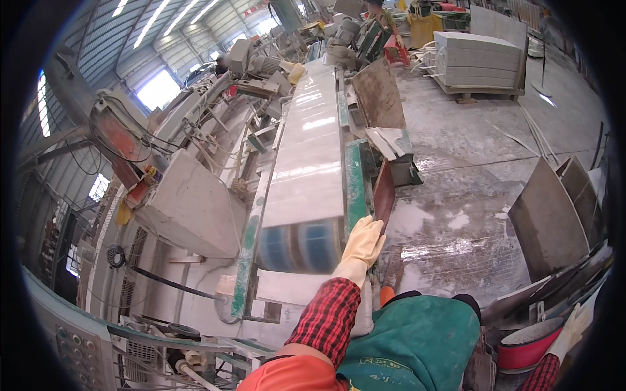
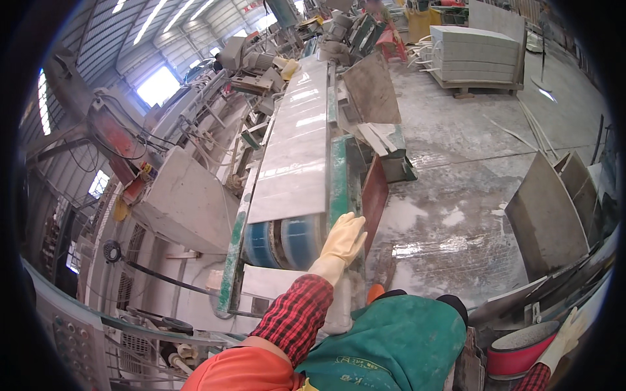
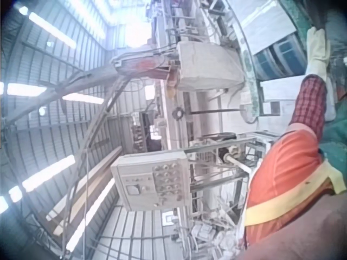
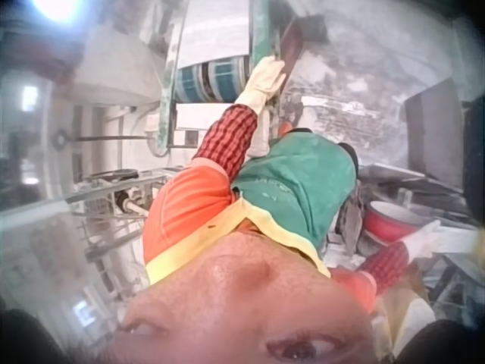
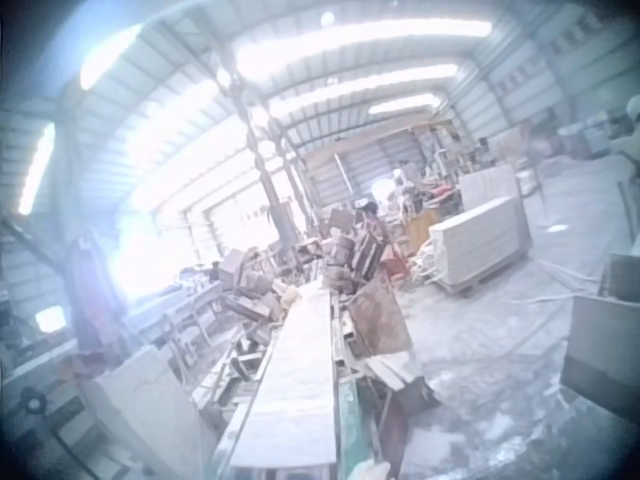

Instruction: The person repeatedly picks up white rectangular panels from a conveyor belt and places them into a nearby bin. The person wears gloves and an apron while performing this repetitive task in a factory setting.

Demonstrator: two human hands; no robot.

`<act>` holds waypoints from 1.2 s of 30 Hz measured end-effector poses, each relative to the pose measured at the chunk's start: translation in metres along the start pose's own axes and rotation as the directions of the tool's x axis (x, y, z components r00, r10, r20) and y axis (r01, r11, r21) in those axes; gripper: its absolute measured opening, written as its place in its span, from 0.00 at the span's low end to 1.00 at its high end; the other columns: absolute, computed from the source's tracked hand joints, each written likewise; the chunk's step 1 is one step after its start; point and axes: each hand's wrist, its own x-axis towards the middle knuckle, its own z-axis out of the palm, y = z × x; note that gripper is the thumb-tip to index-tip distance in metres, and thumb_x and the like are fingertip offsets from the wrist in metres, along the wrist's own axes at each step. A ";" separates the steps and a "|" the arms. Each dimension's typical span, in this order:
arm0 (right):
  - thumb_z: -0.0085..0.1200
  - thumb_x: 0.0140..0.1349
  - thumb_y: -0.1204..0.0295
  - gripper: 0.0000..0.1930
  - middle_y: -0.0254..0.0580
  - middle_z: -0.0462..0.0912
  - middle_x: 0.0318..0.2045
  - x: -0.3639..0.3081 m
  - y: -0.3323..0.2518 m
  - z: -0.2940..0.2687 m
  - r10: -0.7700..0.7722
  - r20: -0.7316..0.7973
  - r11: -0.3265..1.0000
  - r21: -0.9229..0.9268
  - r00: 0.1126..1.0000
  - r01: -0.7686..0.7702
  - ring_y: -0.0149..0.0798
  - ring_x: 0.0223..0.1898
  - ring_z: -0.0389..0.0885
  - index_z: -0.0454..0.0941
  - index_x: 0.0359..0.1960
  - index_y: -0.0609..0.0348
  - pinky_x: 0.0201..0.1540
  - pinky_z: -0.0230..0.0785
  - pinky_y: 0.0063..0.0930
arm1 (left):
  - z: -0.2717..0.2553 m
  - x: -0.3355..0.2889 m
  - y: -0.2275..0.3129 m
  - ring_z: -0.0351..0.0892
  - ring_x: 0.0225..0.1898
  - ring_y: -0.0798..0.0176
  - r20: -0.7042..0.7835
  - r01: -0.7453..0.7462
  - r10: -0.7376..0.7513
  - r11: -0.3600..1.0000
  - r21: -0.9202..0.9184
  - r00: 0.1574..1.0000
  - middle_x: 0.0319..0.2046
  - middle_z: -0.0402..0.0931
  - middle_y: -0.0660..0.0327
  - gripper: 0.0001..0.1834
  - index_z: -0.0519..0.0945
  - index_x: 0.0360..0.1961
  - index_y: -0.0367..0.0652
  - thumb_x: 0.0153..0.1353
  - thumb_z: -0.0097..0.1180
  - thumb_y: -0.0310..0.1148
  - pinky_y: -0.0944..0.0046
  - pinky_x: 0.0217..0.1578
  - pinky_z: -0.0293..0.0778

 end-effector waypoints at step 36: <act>0.41 0.74 0.54 0.29 0.56 0.70 0.65 -0.019 0.013 0.022 -0.200 -0.132 0.979 0.020 0.971 0.204 0.54 0.66 0.66 0.66 0.67 0.64 0.69 0.56 0.44 | -0.001 -0.001 -0.004 0.73 0.57 0.44 -0.004 0.025 -0.025 0.999 -0.032 1.000 0.37 0.82 0.49 0.10 0.79 0.37 0.37 0.60 0.57 0.33 0.49 0.63 0.65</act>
